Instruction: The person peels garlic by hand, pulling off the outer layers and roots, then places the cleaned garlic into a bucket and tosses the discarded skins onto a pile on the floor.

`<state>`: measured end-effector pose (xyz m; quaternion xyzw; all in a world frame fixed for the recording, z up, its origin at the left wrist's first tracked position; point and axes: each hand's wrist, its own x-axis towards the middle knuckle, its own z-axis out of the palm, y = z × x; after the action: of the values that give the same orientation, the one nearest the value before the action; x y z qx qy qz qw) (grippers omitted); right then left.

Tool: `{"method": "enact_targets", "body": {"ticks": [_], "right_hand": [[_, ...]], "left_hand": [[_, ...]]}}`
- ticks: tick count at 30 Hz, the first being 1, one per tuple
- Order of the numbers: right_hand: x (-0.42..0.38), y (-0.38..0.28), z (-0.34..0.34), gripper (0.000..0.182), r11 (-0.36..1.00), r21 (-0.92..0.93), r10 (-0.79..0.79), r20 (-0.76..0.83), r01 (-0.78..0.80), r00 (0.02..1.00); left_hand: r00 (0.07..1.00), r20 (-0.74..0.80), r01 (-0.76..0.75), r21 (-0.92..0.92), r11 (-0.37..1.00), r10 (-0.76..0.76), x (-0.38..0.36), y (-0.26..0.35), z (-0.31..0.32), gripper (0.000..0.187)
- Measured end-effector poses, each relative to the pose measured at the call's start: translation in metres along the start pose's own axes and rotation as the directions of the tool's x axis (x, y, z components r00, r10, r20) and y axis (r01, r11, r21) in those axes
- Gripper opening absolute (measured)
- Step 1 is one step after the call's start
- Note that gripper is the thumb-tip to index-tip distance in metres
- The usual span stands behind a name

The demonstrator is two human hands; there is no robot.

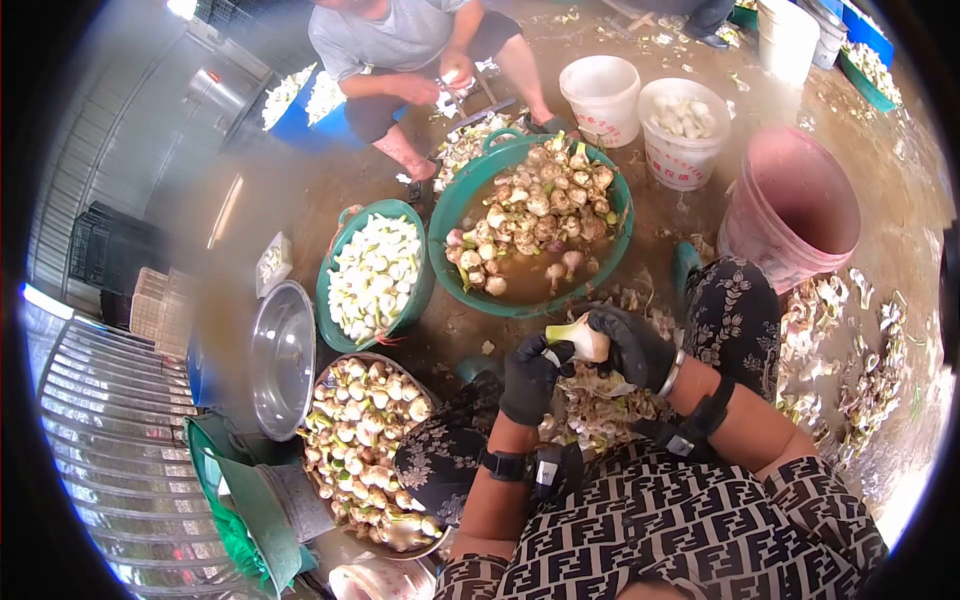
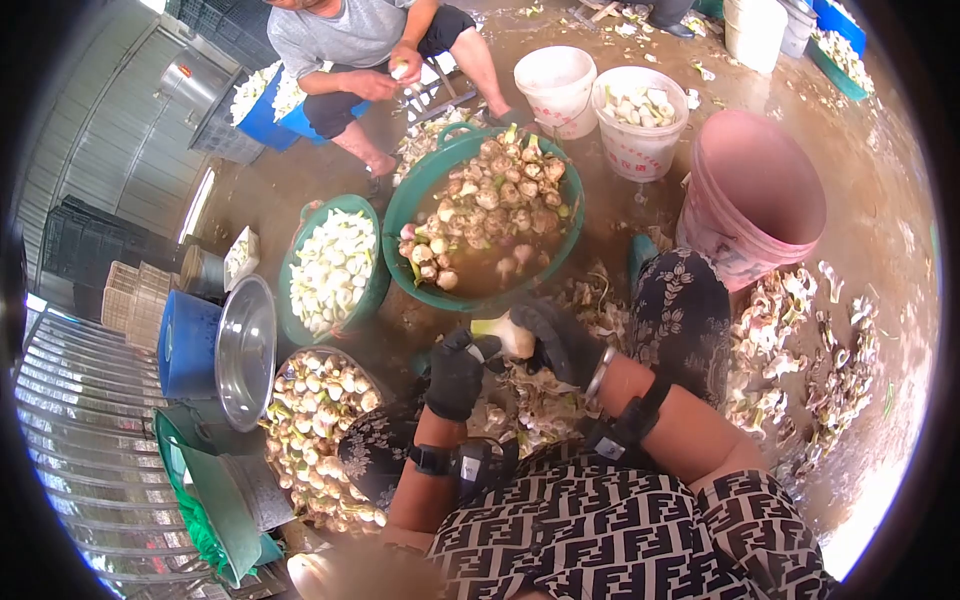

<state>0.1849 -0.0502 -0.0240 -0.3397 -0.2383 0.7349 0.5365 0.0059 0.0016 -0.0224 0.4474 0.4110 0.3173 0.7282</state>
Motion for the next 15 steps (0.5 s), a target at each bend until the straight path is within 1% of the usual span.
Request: {"method": "enact_targets", "body": {"ticks": [1, 2, 3, 4, 5, 6, 7, 8, 9, 10, 11, 12, 13, 14, 15], "right_hand": [[0.001, -0.001, -0.001, 0.034, 0.981, 0.139, 0.134, 0.037, -0.138, 0.99], [0.0, -0.003, -0.002, 0.034, 0.98, 0.141, 0.137, 0.038, -0.141, 0.99], [0.0, -0.005, -0.003, 0.031, 0.896, 0.208, 0.367, 0.146, -0.392, 0.919], [-0.003, -0.006, -0.003, 0.027, 0.748, 0.244, 0.561, 0.265, -0.617, 0.784], [-0.015, -0.007, 0.013, 0.029, 0.813, 0.193, 0.518, 0.188, -0.549, 0.834], [-0.02, 0.016, 0.016, 0.032, 0.957, -0.279, 0.01, 0.304, 0.079, 0.953], [-0.016, 0.022, 0.01, 0.034, 0.963, 0.037, 0.248, 0.271, -0.267, 0.93], [-0.013, 0.012, 0.017, 0.036, 0.757, 0.343, 0.464, 0.316, -0.556, 0.827], [-0.009, 0.01, 0.007, 0.034, 0.794, 0.338, 0.401, 0.333, -0.505, 0.853], [-0.005, 0.008, -0.003, 0.033, 0.83, 0.335, 0.33, 0.35, -0.446, 0.877], [-0.01, -0.004, 0.002, 0.036, 0.924, 0.283, 0.213, 0.183, -0.258, 0.96], [-0.012, -0.016, 0.006, 0.036, 0.925, 0.283, 0.21, 0.181, -0.255, 0.961], [-0.013, -0.026, 0.01, 0.042, 0.997, -0.076, 0.028, 0.106, -0.02, 0.994], [-0.013, -0.03, 0.012, 0.048, 0.879, -0.435, -0.165, 0.103, 0.193, 0.981], [-0.011, -0.027, 0.01, 0.059, 0.909, -0.391, -0.131, 0.054, 0.142, 0.99]], "left_hand": [[0.988, 0.052, -0.151, 0.226, 0.962, 0.143, 0.004, -0.007, -0.01, 0.024], [0.954, 0.134, -0.299, 0.43, 0.852, 0.267, 0.004, -0.005, -0.011, 0.02], [0.848, 0.249, -0.512, 0.61, 0.605, 0.467, 0.006, -0.003, -0.01, 0.023], [0.85, 0.25, -0.51, 0.611, 0.606, 0.463, 0.01, -0.001, -0.009, 0.023], [0.748, 0.362, -0.625, 0.666, 0.407, 0.557, 0.01, 0.008, -0.004, 0.024], [0.625, 0.48, -0.706, 0.683, 0.184, 0.615, 0.01, 0.015, 0.001, 0.024], [0.706, 0.447, -0.648, 0.722, 0.244, 0.549, 0.007, 0.015, 0.003, 0.024], [0.707, 0.443, -0.645, 0.723, 0.246, 0.551, 0.006, 0.007, 0.0, 0.024], [0.824, 0.272, -0.556, 0.559, 0.616, 0.497, 0.006, -0.008, -0.01, 0.024], [0.919, 0.142, -0.393, 0.285, 0.874, 0.367, 0.008, -0.02, -0.02, 0.025], [0.953, 0.17, -0.294, 0.311, 0.904, 0.251, 0.009, -0.024, -0.031, 0.03], [0.952, 0.173, -0.295, 0.311, 0.903, 0.252, 0.005, -0.014, -0.026, 0.03], [0.986, 0.104, -0.15, 0.169, 0.974, 0.134, -0.002, -0.006, -0.02, 0.03], [0.999, 0.05, -0.001, 0.013, 1.0, 0.001, -0.008, -0.001, -0.017, 0.031], [0.976, 0.144, -0.186, 0.141, 0.972, 0.166, -0.006, -0.017, -0.031, 0.028]]}}
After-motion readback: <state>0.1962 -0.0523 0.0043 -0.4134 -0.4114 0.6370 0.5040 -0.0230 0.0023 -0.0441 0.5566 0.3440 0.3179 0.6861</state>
